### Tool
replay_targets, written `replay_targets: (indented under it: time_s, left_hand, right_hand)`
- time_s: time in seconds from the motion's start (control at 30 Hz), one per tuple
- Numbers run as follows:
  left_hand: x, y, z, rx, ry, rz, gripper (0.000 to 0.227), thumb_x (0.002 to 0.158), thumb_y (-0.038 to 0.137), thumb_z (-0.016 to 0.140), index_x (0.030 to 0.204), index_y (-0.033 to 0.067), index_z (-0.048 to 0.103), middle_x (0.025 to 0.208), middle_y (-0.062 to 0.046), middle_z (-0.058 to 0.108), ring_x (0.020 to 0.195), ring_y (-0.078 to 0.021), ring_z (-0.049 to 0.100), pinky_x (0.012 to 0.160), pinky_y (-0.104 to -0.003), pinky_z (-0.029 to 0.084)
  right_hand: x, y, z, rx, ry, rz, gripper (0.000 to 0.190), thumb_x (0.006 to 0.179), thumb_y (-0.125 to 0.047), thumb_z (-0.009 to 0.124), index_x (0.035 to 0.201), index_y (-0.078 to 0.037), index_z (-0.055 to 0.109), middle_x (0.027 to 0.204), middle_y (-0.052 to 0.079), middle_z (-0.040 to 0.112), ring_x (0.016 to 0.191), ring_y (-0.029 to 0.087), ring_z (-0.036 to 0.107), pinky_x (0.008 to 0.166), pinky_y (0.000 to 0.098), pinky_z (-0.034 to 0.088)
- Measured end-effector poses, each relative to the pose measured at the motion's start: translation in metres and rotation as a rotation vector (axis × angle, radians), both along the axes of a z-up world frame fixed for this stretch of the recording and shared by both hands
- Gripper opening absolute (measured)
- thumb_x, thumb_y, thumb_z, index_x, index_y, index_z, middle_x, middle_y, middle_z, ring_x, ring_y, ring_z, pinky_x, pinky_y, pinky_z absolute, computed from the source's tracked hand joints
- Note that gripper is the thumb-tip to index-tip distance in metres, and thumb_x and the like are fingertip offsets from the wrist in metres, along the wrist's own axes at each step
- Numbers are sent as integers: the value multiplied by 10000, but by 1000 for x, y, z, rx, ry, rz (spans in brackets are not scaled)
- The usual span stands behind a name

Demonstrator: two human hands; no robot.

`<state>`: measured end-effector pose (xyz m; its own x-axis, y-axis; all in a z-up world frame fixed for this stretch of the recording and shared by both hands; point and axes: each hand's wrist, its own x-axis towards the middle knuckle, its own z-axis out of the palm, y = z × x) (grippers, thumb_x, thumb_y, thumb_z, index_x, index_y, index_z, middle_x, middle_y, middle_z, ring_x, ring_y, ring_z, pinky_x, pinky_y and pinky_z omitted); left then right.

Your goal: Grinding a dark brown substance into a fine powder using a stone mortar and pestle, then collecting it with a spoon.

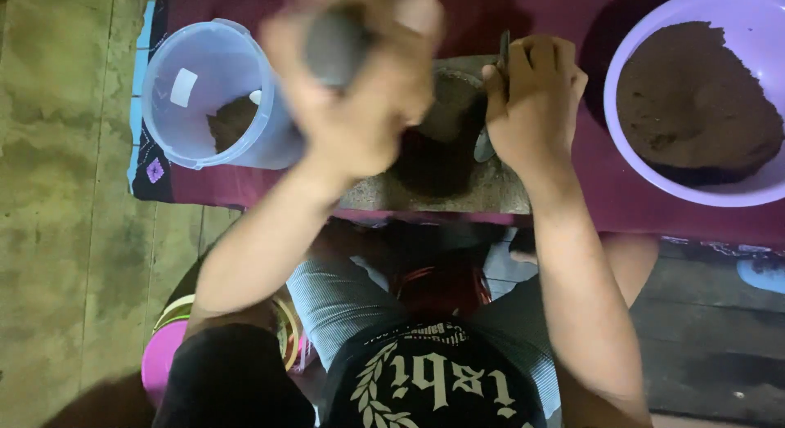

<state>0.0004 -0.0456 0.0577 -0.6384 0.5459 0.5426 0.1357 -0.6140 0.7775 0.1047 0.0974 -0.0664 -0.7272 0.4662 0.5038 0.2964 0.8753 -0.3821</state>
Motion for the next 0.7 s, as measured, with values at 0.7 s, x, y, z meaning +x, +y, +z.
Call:
replay_targets:
  time_s: [0.7]
  left_hand:
    - [30,-9,54,-77,357,117,468,1052,111,487,620,31,327,520,-113,407,448,-235,457,506,-325,347]
  right_hand:
    - [2,-3,7,-11,21,12,187,1034,-140,694,1054,35,631,1116,137,558,1123,349,467,846,497,387]
